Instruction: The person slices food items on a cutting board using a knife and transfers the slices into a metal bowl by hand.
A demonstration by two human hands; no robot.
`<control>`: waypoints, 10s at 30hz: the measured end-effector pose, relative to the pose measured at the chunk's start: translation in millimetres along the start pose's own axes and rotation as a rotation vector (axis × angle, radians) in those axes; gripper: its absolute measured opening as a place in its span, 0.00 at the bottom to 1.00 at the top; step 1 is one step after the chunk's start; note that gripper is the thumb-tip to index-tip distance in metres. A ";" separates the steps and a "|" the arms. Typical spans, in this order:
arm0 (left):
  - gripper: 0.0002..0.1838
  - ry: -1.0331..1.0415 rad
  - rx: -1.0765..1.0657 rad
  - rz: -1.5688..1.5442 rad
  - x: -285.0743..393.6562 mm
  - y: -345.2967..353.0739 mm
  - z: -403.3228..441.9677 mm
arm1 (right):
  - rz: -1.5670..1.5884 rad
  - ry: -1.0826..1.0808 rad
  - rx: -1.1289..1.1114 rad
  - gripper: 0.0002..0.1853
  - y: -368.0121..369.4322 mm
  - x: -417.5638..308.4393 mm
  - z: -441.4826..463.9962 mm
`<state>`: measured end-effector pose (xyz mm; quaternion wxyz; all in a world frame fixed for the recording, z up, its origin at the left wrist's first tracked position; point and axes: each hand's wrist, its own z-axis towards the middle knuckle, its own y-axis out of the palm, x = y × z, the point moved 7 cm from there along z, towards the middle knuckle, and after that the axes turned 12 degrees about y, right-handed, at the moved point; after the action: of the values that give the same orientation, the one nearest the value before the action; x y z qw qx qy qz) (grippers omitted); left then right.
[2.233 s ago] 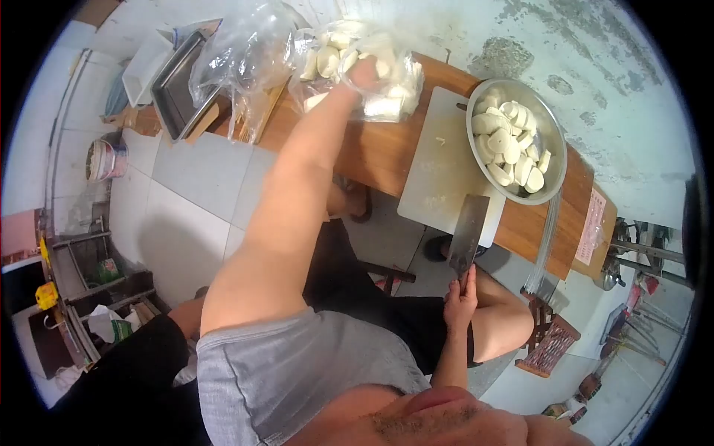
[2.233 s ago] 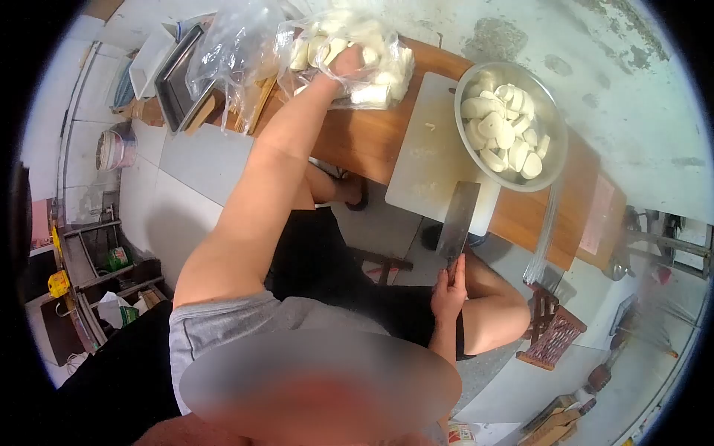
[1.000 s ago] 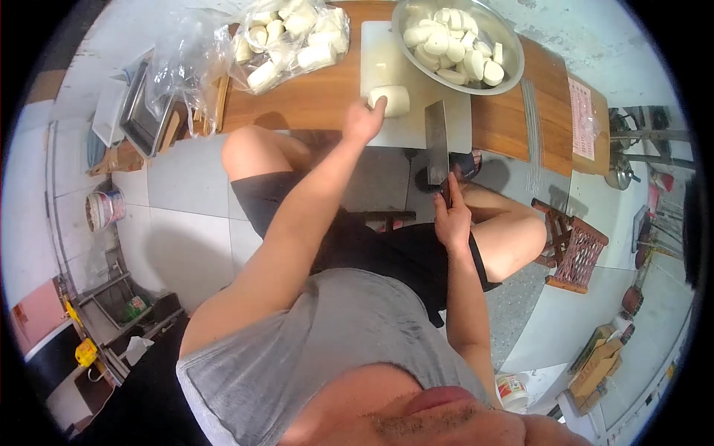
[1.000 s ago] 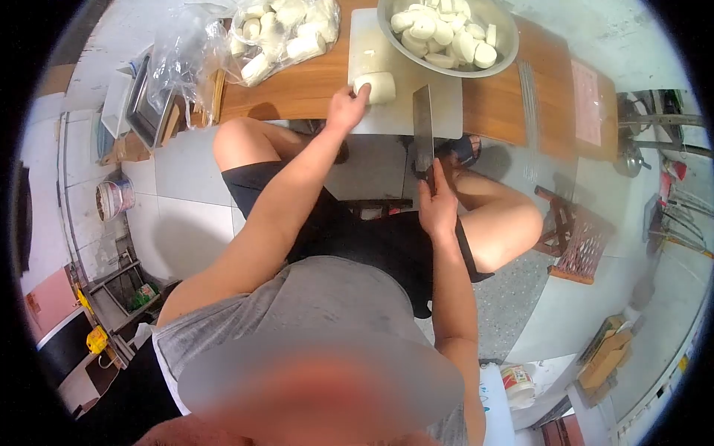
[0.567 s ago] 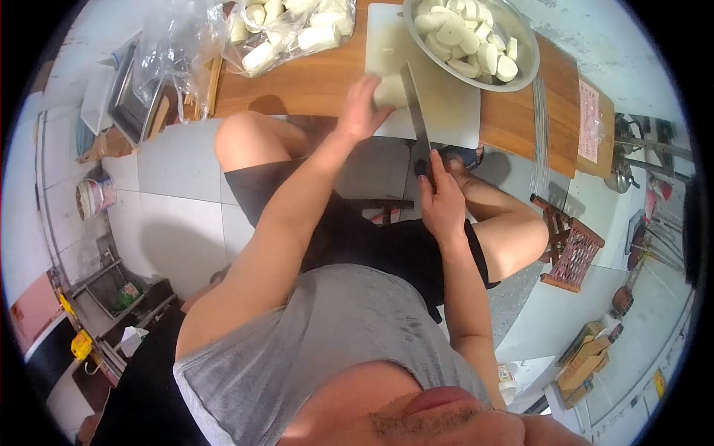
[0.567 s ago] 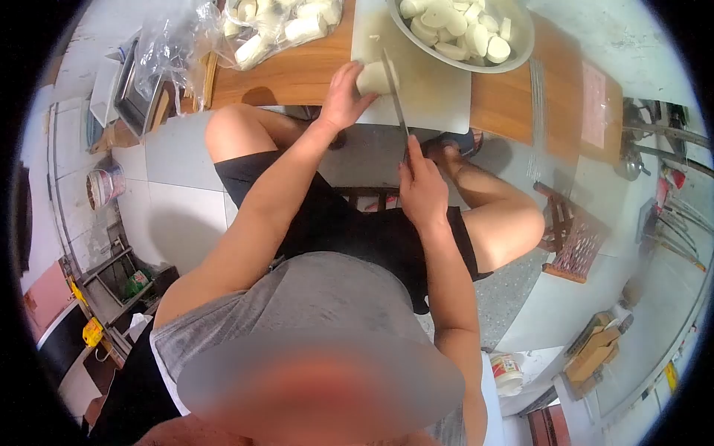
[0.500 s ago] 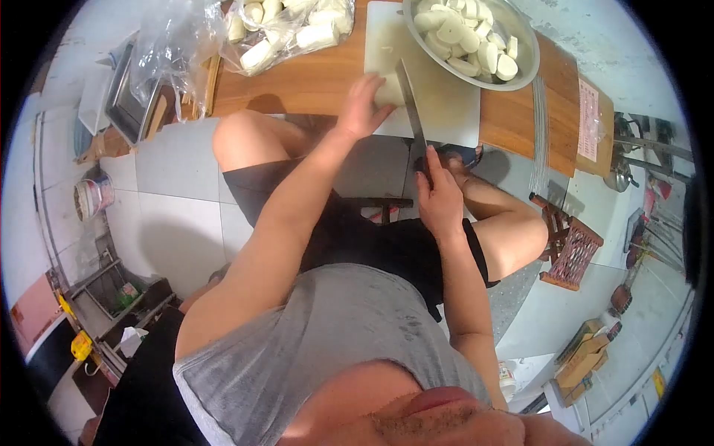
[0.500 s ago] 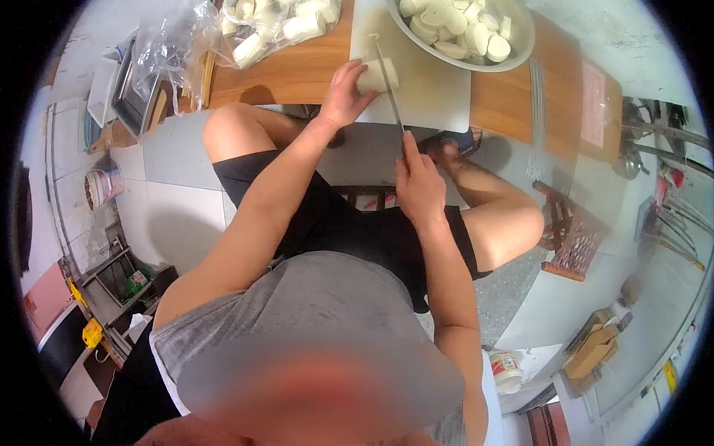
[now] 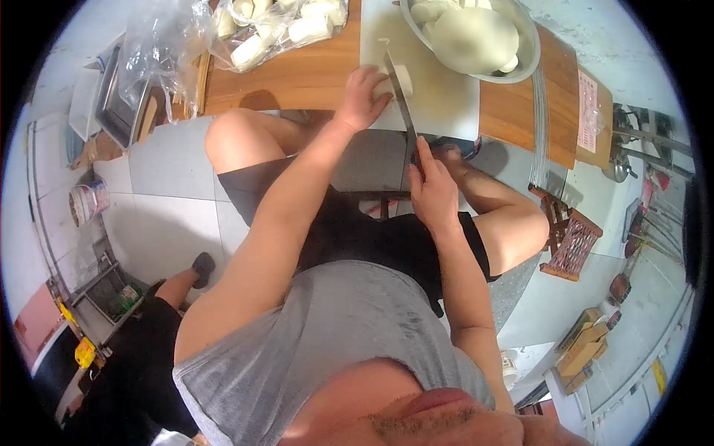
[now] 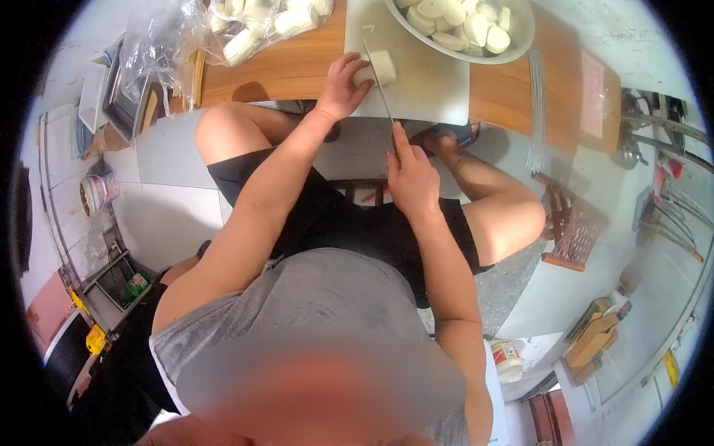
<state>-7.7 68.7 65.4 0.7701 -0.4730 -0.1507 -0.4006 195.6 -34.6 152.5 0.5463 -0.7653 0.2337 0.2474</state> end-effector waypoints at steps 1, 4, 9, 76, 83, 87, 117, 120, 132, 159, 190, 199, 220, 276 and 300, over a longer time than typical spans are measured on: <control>0.26 -0.005 -0.006 0.009 -0.3 -0.5 0.8 | -0.005 0.000 0.005 0.30 0.4 -0.3 0.6; 0.25 0.000 -0.010 -0.002 0.8 -1.7 2.4 | -0.013 0.003 0.006 0.31 2.1 1.6 0.8; 0.24 -0.116 0.077 -0.017 -17.8 -7.2 -3.4 | -0.024 0.031 -0.020 0.31 3.0 2.5 2.3; 0.15 -0.103 0.263 -0.072 -26.6 0.8 -11.0 | -0.146 0.037 0.043 0.30 3.0 -14.3 -2.7; 0.14 0.072 0.230 -0.004 -13.0 17.2 1.3 | -0.181 0.058 0.026 0.31 7.9 -12.7 -1.3; 0.14 0.091 0.243 0.033 -10.1 15.8 3.0 | -0.195 0.062 0.006 0.31 11.7 -9.6 -3.2; 0.11 0.178 0.278 0.109 -7.2 15.8 5.6 | -0.255 0.094 -0.046 0.29 16.0 -17.1 15.4; 0.11 0.167 0.262 0.110 -3.8 15.5 8.2 | -0.301 0.090 -0.056 0.29 15.3 -35.2 39.2; 0.12 0.158 0.213 0.142 -7.7 18.6 7.1 | -0.302 0.110 -0.072 0.29 15.5 -34.5 49.6; 0.12 0.211 0.289 0.101 -3.4 12.0 12.6 | -0.308 0.080 -0.085 0.30 30.9 -3.9 28.0; 0.25 0.124 0.121 0.109 6.4 6.2 16.3 | -0.089 -0.049 0.151 0.31 -27.4 -6.6 3.5; 0.25 0.172 0.073 0.130 4.2 12.5 19.0 | -0.099 0.001 0.094 0.29 -25.0 1.6 10.1; 0.21 0.204 0.068 0.070 1.1 16.9 24.8 | -0.122 0.029 0.065 0.30 -15.6 2.2 7.4; 0.20 0.289 0.077 0.108 0.2 20.2 27.6 | -0.228 0.113 -0.057 0.28 -16.1 -17.9 45.7; 0.19 0.267 0.072 0.087 -5.5 22.0 22.5 | -0.160 0.087 -0.054 0.29 -2.0 7.0 33.1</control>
<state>8.9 95.5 60.1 0.8165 -0.3935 -0.0407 -0.4206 198.1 -3.2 140.2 0.5329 -0.8059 0.1886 0.1758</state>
